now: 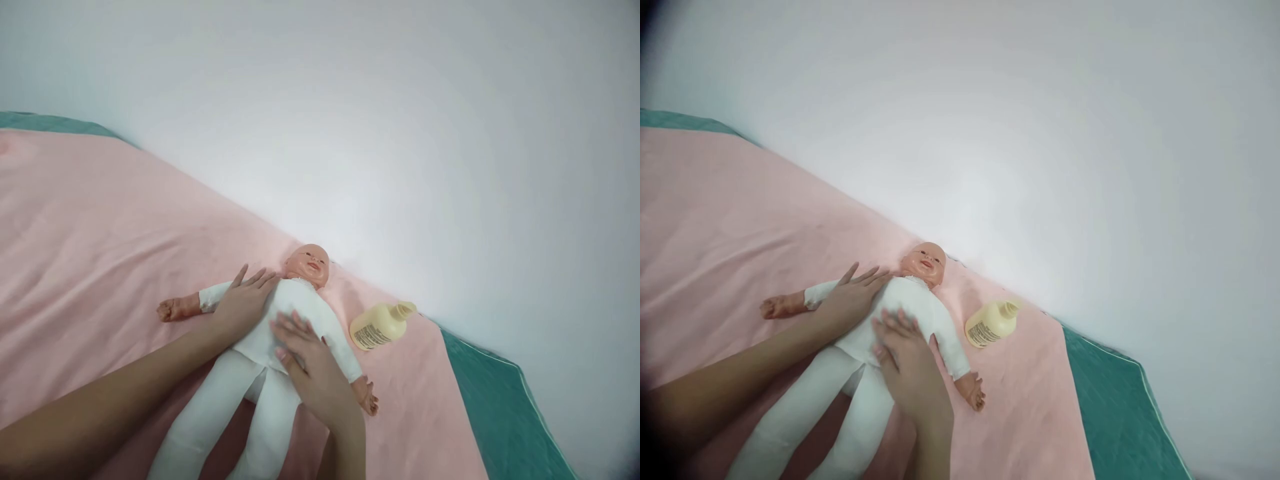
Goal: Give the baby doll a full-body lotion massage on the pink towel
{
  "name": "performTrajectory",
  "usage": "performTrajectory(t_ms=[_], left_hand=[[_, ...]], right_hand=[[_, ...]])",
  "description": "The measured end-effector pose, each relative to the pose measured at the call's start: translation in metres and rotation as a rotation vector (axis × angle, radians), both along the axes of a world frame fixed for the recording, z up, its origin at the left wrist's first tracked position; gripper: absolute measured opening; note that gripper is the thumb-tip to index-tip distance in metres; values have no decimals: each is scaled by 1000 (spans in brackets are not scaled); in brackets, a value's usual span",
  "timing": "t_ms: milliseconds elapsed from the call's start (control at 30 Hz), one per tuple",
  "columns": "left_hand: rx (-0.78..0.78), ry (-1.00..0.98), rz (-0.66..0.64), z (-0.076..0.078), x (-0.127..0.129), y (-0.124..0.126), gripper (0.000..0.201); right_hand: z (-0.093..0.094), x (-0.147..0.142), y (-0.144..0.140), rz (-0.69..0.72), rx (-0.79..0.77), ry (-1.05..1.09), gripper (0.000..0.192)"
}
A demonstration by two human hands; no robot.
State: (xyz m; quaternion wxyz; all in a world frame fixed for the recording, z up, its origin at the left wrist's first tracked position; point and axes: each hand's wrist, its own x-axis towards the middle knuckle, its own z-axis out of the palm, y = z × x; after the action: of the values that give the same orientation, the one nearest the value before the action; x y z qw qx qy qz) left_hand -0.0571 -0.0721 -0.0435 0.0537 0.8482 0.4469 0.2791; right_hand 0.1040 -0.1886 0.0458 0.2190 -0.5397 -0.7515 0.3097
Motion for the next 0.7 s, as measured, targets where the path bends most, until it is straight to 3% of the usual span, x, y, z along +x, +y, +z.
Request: performTrajectory(t_ms=[100, 367, 567, 700], left_hand=[[17, 1, 2, 1, -2, -2, 49], [38, -12, 5, 5, 1, -6, 50], [-24, -94, -44, 14, 4, -12, 52], [-60, -227, -271, 26, 7, -21, 42]], right_hand=[[-8, -6, 7, 73, -8, -18, 39], [-46, 3, 30, -247, 108, -134, 62], [-46, 17, 26, -360, 50, -151, 69], [-35, 32, 16, -373, -83, -186, 77]])
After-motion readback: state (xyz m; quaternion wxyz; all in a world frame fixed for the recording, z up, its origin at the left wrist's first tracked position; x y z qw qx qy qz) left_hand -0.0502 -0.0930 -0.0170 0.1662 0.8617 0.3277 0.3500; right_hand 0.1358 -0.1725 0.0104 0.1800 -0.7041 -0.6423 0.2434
